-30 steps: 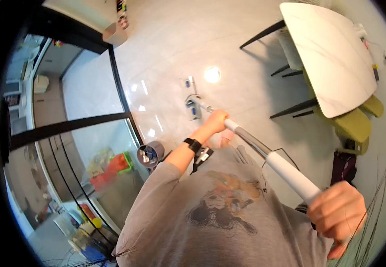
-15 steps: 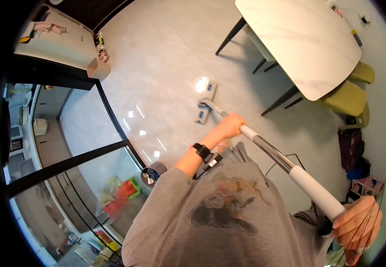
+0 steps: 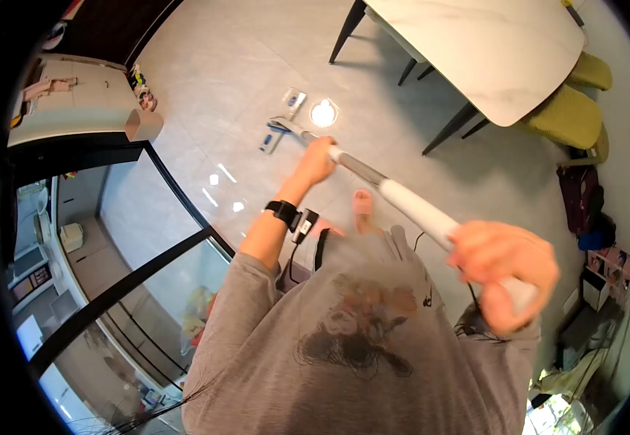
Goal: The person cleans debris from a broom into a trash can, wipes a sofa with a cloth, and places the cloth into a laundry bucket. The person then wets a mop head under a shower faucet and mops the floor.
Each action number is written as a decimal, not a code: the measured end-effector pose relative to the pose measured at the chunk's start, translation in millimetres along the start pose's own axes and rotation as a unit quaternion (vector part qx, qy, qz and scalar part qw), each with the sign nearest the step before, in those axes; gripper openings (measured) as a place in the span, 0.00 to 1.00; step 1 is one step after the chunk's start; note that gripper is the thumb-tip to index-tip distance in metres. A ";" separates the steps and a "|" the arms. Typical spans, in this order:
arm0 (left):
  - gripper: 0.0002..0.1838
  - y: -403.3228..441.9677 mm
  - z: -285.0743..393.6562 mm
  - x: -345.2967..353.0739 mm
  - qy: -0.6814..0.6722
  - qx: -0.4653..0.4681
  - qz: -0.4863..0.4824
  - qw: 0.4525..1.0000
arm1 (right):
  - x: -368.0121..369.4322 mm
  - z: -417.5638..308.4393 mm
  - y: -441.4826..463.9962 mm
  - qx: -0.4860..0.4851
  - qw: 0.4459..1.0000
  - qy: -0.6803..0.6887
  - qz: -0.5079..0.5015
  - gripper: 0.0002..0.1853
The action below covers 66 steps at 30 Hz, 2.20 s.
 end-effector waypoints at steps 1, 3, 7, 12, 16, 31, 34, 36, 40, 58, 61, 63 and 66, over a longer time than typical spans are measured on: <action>0.13 0.8 30.7 4.5 -0.022 0.013 -0.040 0.999 | -11.8 -18.8 -6.2 0.016 1.000 -0.011 0.000 0.04; 0.17 -5.0 83.2 32.5 -0.092 0.095 -0.103 0.986 | -38.1 -56.5 -24.6 0.030 0.999 0.001 0.016 0.05; 0.15 -36.8 184.7 66.7 -0.156 0.224 -0.161 0.948 | -77.1 -123.0 -74.7 -0.012 1.000 -0.006 0.022 0.08; 0.15 -48.5 218.7 111.7 -0.131 0.286 -0.294 0.903 | -94.1 -149.9 -112.8 -0.125 0.968 -0.087 0.199 0.20; 0.13 -42.5 204.5 78.7 -0.111 0.276 -0.278 0.913 | -105.1 -153.1 -127.7 -0.184 0.967 -0.085 0.151 0.16; 0.10 -51.4 -155.3 -150.4 -0.032 -0.025 0.116 0.992 | 181.2 18.0 139.7 -0.147 0.949 0.090 -0.263 0.06; 0.11 -91.7 -222.1 -199.6 -0.015 -0.117 0.180 0.977 | 250.6 44.2 173.2 -0.107 0.949 0.129 -0.268 0.05; 0.11 -119.8 -266.6 -232.2 -0.002 -0.195 0.208 0.958 | 281.7 67.2 198.2 -0.057 0.968 0.131 -0.206 0.05; 0.11 -170.4 -342.1 -265.0 -0.009 -0.273 0.286 0.918 | 344.7 125.9 223.5 -0.014 0.952 0.234 -0.200 0.05; 0.12 -0.9 -388.3 -283.5 -0.017 -0.251 0.247 0.936 | 297.3 140.8 402.8 -0.099 0.911 0.294 -0.273 0.13; 0.13 66.0 -391.8 -286.4 -0.027 -0.260 0.215 0.941 | 265.8 145.2 450.5 -0.107 0.912 0.289 -0.269 0.13; 0.13 116.5 -398.0 -289.9 -0.038 -0.242 0.218 0.945 | 245.3 151.7 484.1 -0.118 0.918 0.268 -0.267 0.14; 0.13 179.2 -406.9 -299.1 -0.037 -0.212 0.232 0.948 | 225.1 158.5 527.7 -0.122 0.916 0.255 -0.284 0.13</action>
Point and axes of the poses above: each hand's wrist, its own y-axis towards the middle knuckle, its own x-axis out of the palm, z = x × y, the point moved 8 cm from there along y, towards the middle knuckle, and after that the axes turned 12 degrees about y, right-handed, at the moved point
